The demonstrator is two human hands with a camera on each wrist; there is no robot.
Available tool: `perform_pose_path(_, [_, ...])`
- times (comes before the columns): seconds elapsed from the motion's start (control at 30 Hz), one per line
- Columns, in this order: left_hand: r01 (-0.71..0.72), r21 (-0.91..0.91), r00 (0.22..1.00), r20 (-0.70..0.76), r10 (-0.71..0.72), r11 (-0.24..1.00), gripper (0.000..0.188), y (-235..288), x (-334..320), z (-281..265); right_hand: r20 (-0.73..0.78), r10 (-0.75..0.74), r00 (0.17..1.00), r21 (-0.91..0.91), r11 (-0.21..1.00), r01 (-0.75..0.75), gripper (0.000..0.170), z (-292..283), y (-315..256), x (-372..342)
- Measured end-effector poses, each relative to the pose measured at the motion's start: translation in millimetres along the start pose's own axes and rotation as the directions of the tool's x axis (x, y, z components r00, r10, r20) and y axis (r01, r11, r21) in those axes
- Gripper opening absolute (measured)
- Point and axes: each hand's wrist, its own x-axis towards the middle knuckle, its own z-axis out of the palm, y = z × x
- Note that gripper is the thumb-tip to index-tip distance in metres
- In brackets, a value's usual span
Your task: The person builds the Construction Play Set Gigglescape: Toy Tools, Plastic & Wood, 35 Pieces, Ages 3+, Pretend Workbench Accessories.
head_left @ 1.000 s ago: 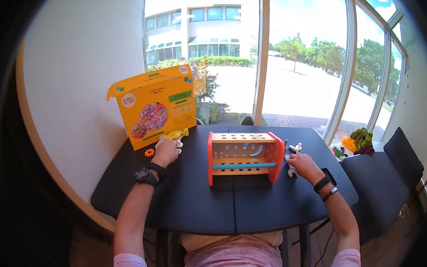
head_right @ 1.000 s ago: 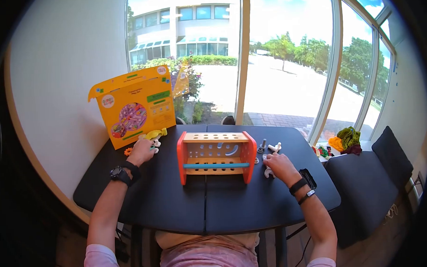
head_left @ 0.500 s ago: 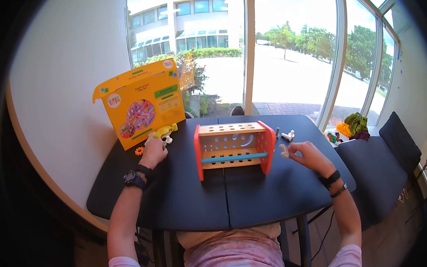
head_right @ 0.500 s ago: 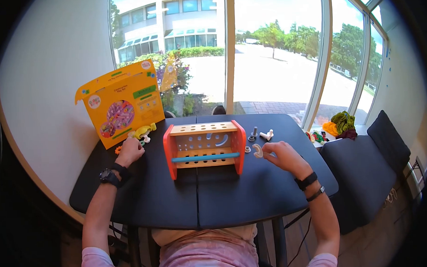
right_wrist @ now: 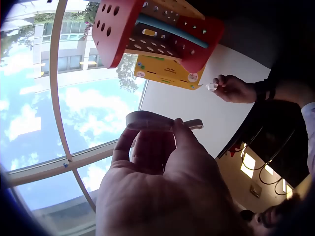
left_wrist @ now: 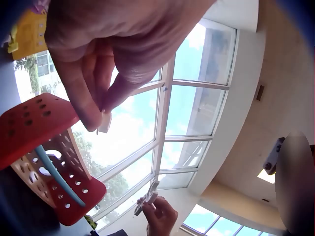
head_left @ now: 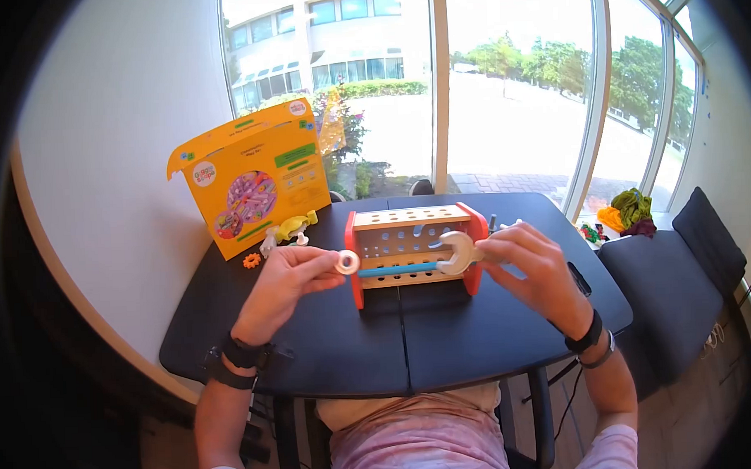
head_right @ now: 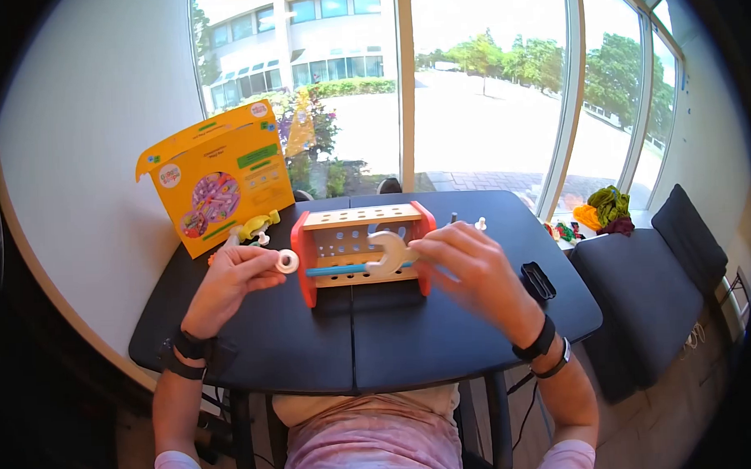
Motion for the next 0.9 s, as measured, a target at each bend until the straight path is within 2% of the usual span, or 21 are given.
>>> perform_pose_path(0.1, [-0.008, -0.034, 0.998, 0.066, 0.010, 0.999, 0.028, 2.5, -8.8, 25.4, 0.006, -0.105, 0.994, 0.040, 0.994, 0.104, 0.034, 10.0, -23.5, 12.8])
perform_pose_path(0.2, [-0.005, -0.008, 0.996, 0.090, 0.006, 1.000, 0.028, 7.5, -14.2, 38.6, -0.002, -0.134, 0.991, 0.070, 0.989, 0.134, 0.039, 19.7, -37.1, 20.1])
perform_pose_path(0.33, [-0.010, -0.009, 0.991, 0.135, 0.011, 1.000, 0.028, 9.7, -16.0, 47.1, 0.029, -0.169, 0.985, 0.058, 0.984, 0.167, 0.038, 25.3, -42.3, 24.8])
perform_pose_path(0.53, [-0.030, 0.043, 0.988, 0.151, 0.023, 0.999, 0.026, 13.7, -19.1, 50.0, 0.070, -0.172, 0.983, 0.029, 0.985, 0.170, 0.033, 30.3, -39.3, 25.6])
perform_pose_path(0.7, [-0.033, 0.077, 0.986, 0.166, 0.020, 0.997, 0.027, 15.4, -18.9, 48.0, 0.079, -0.171, 0.982, 0.050, 0.985, 0.167, 0.037, 28.3, -39.6, 28.1])
perform_pose_path(0.9, [0.006, -0.003, 0.985, 0.170, -0.005, 1.000, 0.028, 14.2, -21.4, 51.5, 0.088, -0.156, 0.984, 0.025, 0.988, 0.155, 0.032, 32.9, -38.1, 23.8])
